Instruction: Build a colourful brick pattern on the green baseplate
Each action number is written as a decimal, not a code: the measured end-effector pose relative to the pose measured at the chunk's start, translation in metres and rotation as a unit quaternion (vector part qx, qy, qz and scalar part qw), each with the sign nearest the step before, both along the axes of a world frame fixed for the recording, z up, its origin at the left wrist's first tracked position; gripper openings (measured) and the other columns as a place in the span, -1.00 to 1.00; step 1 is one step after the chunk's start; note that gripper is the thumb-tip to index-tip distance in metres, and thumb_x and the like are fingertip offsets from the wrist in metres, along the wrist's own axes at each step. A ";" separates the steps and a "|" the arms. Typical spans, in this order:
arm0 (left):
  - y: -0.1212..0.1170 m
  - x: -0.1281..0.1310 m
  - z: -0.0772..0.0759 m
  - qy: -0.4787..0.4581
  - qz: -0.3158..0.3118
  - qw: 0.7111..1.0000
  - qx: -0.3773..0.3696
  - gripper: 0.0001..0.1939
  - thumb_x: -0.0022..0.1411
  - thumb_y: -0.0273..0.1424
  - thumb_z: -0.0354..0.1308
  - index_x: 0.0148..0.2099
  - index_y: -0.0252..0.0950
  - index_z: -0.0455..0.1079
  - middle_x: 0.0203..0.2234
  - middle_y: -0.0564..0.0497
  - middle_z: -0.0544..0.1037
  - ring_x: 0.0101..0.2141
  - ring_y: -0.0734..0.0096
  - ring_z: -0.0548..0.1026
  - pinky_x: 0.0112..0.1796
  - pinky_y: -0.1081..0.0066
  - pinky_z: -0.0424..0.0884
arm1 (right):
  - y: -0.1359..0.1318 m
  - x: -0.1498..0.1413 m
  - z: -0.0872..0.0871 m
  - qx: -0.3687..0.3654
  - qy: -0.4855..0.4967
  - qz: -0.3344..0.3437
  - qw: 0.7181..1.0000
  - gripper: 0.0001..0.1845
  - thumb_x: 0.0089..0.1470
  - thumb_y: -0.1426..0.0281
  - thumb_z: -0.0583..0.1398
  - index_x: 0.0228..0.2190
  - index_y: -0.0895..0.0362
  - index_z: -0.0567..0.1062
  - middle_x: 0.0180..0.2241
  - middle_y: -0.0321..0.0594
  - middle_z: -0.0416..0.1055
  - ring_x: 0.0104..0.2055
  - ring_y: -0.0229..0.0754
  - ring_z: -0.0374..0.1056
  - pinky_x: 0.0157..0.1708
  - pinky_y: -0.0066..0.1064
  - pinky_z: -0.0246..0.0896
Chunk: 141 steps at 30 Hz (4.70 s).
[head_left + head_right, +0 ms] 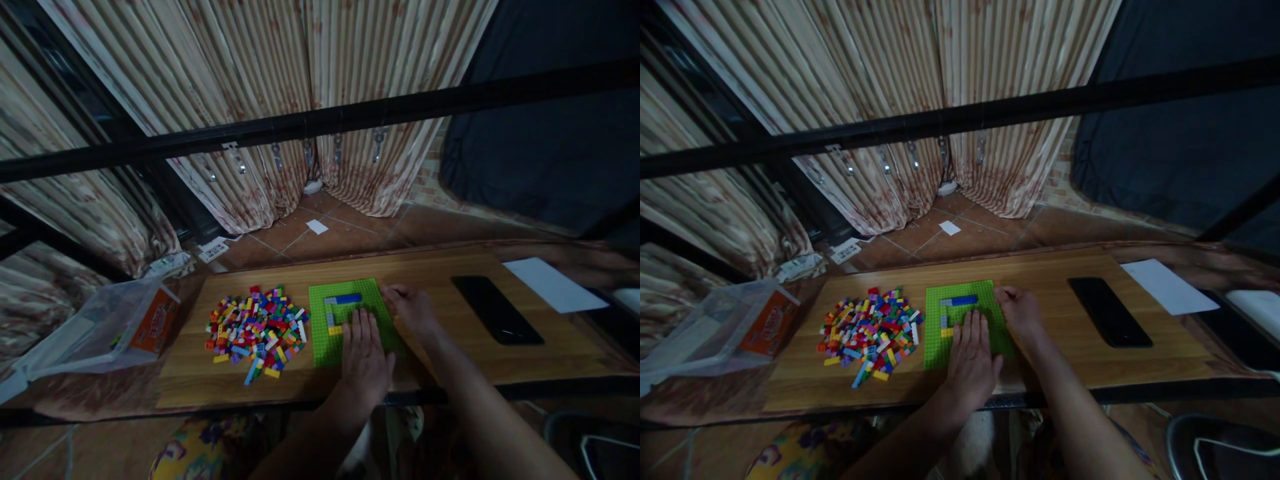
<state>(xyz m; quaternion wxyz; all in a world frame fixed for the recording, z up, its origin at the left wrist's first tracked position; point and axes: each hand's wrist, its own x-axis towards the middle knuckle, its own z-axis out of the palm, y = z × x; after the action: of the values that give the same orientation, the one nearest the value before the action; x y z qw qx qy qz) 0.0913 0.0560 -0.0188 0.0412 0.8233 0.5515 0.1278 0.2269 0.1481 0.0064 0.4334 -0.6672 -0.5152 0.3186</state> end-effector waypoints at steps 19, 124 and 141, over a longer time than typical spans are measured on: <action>0.007 -0.016 0.023 -0.013 -0.034 0.999 0.006 -0.24 0.30 -0.03 -0.21 0.32 -0.53 0.00 0.24 -0.32 0.18 0.28 -0.02 -0.01 0.23 -0.13 -0.17 | -0.009 -0.017 0.008 0.019 0.019 0.012 1.000 -0.63 -0.13 0.08 0.24 -0.48 0.15 0.57 -0.54 -0.18 0.51 -0.53 -0.19 0.37 -0.53 -0.41 0.22; 0.032 -0.122 0.026 -0.106 -0.218 0.970 -0.029 -0.76 0.32 -0.45 -0.07 -0.38 -0.30 0.33 -0.44 0.05 0.47 -0.38 0.44 0.40 -0.30 0.43 0.28 | 0.005 -0.027 -0.002 -0.030 -0.394 0.132 0.909 -0.74 0.10 0.20 0.14 -0.39 0.03 0.58 -0.39 -0.19 0.57 -0.36 -0.09 0.45 -0.37 -0.34 0.19; 0.034 -0.122 0.024 -0.119 -0.193 0.973 -0.038 -0.78 0.31 -0.46 -0.06 -0.35 -0.29 0.36 -0.41 0.04 0.49 -0.34 0.40 0.43 -0.29 0.39 0.31 | 0.011 -0.031 0.006 -0.061 -0.306 0.074 0.947 -0.83 -0.02 0.30 0.22 -0.38 0.08 0.59 -0.40 -0.23 0.58 -0.35 -0.14 0.47 -0.35 -0.40 0.24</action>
<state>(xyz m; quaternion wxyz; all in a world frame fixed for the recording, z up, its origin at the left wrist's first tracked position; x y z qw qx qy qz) -0.0304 0.0899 0.0053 0.1619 0.8910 0.3777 0.1929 0.1963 0.1587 0.0122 0.1882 -0.7177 -0.6509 0.1610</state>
